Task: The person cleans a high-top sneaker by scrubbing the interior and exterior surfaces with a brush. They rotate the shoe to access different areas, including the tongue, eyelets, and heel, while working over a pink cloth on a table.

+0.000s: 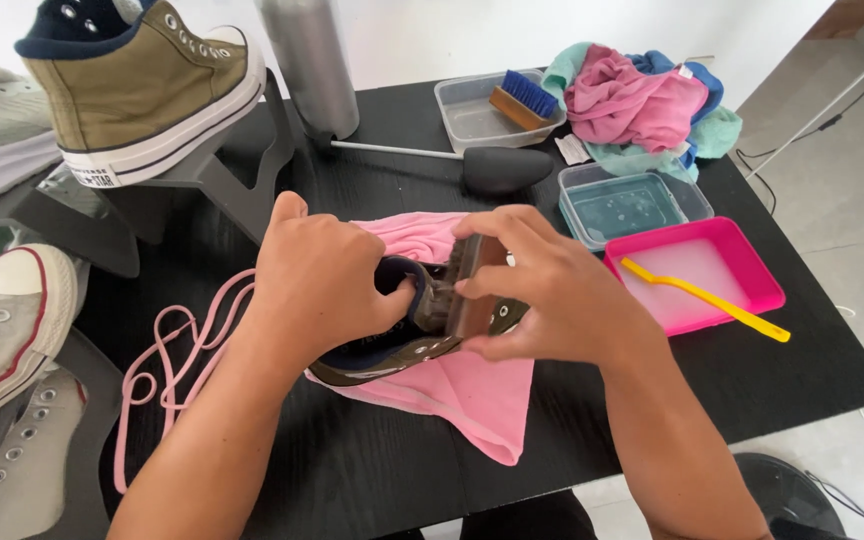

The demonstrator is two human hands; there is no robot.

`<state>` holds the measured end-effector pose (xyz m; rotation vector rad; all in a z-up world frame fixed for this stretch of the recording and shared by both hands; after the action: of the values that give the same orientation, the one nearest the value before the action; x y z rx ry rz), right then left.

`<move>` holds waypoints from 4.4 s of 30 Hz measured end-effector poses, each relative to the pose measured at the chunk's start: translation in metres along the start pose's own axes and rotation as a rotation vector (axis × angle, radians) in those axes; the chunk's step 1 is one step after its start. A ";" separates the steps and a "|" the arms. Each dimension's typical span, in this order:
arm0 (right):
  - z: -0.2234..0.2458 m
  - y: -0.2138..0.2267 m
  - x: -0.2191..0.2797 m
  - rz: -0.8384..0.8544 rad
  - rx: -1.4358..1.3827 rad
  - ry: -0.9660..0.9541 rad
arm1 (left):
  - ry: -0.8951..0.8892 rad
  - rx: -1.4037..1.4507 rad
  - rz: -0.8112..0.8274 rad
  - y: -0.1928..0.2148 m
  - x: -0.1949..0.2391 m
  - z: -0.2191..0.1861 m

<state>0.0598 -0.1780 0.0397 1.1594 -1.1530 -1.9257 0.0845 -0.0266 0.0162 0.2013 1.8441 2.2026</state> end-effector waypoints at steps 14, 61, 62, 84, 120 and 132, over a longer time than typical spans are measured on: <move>0.011 0.012 0.004 -0.141 -0.069 0.147 | 0.036 -0.035 -0.124 0.005 0.001 -0.002; -0.051 -0.010 0.003 -0.525 -0.381 -0.230 | -0.002 0.135 0.294 0.007 0.019 -0.017; -0.050 -0.012 0.003 -0.528 -0.381 -0.224 | 0.001 0.131 0.290 0.004 0.019 -0.017; -0.040 -0.009 0.000 -0.181 -0.451 -0.010 | 0.077 0.428 0.394 -0.010 0.034 -0.015; -0.030 -0.005 0.002 -0.299 -0.119 0.000 | 0.176 1.121 0.406 -0.059 0.029 0.052; -0.020 -0.019 -0.006 -0.304 -0.225 -0.083 | 0.311 1.646 0.332 -0.067 0.048 0.029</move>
<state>0.0792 -0.1723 0.0205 1.1934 -0.8083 -2.2843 0.0542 0.0253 -0.0473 0.4548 3.4315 0.2301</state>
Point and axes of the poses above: each hand's wrist, its own x-axis away from the middle knuckle, its own y-axis out of the back of the hand, z = x × y, the point moved 9 cm from there along -x, towards the middle knuckle, and after that the axes turned 9 degrees about z, right-handed, at the moved point
